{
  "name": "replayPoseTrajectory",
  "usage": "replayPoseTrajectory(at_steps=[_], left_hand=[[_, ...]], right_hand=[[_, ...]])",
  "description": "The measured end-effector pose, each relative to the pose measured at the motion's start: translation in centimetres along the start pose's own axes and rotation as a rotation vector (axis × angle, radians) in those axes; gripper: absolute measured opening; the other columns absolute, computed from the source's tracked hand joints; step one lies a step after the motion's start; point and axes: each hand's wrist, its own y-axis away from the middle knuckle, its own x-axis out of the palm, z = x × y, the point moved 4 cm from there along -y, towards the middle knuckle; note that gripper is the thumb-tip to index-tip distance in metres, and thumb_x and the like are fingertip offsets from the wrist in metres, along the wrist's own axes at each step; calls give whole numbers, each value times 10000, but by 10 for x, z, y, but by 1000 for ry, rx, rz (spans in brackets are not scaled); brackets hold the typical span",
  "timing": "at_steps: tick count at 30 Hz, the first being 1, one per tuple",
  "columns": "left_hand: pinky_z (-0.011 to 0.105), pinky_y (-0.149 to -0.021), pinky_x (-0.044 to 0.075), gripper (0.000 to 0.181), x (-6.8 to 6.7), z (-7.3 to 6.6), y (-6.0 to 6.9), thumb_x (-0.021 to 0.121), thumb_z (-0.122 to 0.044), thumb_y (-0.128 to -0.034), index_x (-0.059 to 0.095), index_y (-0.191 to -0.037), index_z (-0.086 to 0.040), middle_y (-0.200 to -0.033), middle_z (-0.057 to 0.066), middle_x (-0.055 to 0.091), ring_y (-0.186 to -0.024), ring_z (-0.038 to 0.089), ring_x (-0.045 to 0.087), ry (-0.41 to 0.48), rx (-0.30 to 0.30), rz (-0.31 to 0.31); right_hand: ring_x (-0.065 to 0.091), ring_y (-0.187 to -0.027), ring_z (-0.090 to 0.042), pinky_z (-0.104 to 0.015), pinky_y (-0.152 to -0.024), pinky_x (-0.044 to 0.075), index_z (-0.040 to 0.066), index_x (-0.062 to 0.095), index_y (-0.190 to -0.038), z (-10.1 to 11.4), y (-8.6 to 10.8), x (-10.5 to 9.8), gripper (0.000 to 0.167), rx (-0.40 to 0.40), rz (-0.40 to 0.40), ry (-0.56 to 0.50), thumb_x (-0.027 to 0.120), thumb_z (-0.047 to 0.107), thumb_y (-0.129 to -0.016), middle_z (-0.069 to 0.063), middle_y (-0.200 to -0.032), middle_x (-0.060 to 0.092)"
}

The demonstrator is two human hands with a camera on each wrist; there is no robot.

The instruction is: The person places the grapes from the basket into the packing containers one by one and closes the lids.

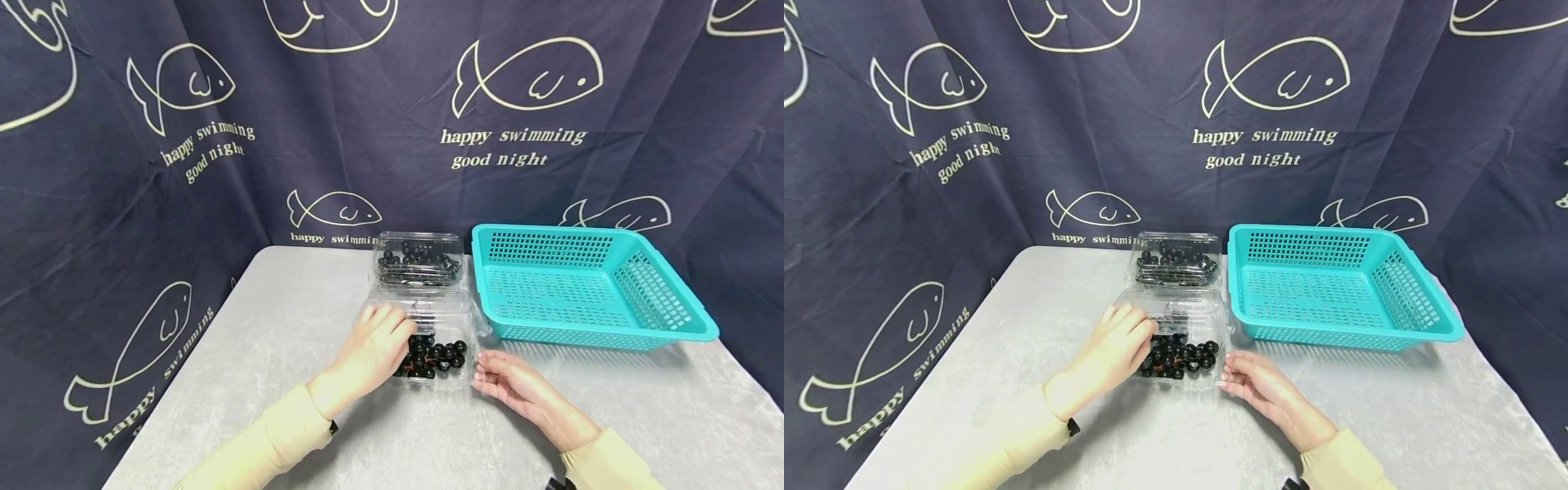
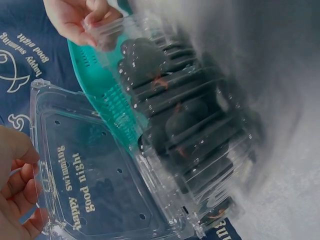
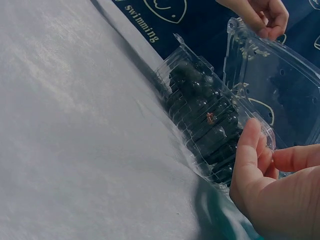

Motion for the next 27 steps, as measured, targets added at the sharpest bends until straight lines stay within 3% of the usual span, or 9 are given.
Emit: replayPoseTrajectory(at_steps=[9, 14, 19, 27], left_hand=[[283, -691, 345, 209, 5, -7, 9, 688, -98, -732, 581, -909, -124, -852, -17, 540, -777, 163, 470, -50, 69, 22], [282, -692, 353, 130, 6, -11, 12, 598, -65, -776, 570, -888, -124, -851, -13, 531, -789, 166, 490, -91, 126, 13], [288, -721, 376, 170, 7, -15, 18, 483, -20, -806, 565, -916, -120, -865, -12, 523, -798, 160, 490, -137, 172, 24], [273, -696, 374, 292, 10, -21, 27, 369, 21, -754, 560, -918, -127, -842, -21, 523, -767, 153, 460, -194, 231, 51]], right_hand=[[589, -829, -111, -286, -888, 518, 4, 498, -1077, 1, 0, -1, 132, -4, 4, -16, 449, 41, -961, -29, -908, 581], [593, -856, -122, -308, -915, 506, 10, 529, -1084, 3, 4, -2, 146, 1, 10, -22, 464, 59, -962, -40, -928, 589], [590, -882, -134, -334, -932, 497, 35, 559, -1066, 5, 6, -1, 144, -2, 27, -7, 463, 77, -967, -54, -942, 582], [595, -900, -148, -344, -926, 502, 50, 564, -1056, 7, 9, -1, 152, 6, 47, 21, 455, 123, -979, -55, -950, 575]])
